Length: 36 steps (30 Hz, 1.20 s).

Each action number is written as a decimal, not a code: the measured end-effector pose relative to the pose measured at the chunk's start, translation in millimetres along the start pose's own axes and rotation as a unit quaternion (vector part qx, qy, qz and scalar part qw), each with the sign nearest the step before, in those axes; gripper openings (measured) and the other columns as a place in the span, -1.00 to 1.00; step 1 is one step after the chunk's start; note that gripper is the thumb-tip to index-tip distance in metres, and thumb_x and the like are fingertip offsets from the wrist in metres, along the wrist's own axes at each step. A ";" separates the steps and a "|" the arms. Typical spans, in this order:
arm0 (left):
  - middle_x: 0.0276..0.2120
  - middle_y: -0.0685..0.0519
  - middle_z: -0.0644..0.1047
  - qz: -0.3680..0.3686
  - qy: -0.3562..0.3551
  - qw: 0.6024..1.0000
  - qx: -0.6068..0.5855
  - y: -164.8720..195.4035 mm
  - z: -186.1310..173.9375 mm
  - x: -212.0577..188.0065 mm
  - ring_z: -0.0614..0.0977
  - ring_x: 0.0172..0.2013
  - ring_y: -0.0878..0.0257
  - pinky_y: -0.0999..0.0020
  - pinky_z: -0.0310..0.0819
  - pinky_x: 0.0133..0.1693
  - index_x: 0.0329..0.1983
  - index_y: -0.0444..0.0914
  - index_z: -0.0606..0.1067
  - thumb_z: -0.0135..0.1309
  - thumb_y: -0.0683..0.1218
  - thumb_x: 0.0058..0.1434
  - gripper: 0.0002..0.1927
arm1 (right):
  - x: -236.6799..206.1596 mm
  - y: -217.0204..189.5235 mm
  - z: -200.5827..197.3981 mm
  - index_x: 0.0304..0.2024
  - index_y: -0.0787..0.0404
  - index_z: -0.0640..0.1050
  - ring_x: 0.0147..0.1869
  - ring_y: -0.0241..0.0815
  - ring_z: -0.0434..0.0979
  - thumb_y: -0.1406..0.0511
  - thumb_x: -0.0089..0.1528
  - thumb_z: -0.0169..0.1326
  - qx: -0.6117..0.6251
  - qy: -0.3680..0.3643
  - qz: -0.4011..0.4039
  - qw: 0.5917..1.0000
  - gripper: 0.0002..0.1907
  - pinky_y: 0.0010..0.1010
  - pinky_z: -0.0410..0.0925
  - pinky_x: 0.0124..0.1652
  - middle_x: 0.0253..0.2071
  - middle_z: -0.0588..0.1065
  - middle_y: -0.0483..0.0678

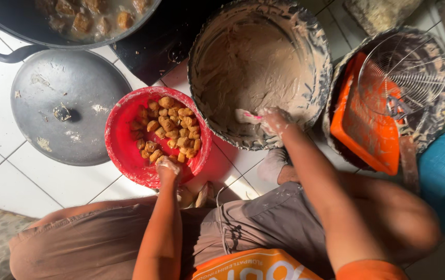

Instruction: The person sits on the floor and coats pieces of fried food with thick batter by hand, using a spatula to scoop batter from a large basin. They place the coated pieces into a pot of hot liquid on a portable stove and repeat the coating cycle with more pieces from a red bowl.

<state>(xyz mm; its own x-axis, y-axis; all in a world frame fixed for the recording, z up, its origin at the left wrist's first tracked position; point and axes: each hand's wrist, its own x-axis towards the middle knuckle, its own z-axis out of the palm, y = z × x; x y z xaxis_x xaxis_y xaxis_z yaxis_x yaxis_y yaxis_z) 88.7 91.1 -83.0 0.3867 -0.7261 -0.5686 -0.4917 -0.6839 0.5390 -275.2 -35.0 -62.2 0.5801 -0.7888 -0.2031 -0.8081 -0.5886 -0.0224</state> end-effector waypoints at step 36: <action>-0.24 0.09 0.57 0.261 -0.212 0.834 -0.438 286.7 8.5 -116.5 0.60 -0.23 0.37 0.45 0.56 -0.18 0.11 -0.31 0.37 0.24 -0.19 0.24 -0.58 | -63.3 -4.9 -257.5 0.05 0.18 0.35 -0.35 -0.50 0.32 0.31 0.01 0.42 0.699 0.151 0.132 0.687 -0.34 -0.67 0.21 -0.45 -0.13 0.41 -0.21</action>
<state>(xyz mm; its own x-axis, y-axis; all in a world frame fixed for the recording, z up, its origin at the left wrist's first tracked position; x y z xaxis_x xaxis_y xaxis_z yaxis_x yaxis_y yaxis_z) -104.0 -19.7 132.4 -0.1036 -0.9775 -0.1836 0.3226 -0.2077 0.9235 -281.7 -27.8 202.8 0.2187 -0.9603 -0.1732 -0.0760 0.1602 -0.9842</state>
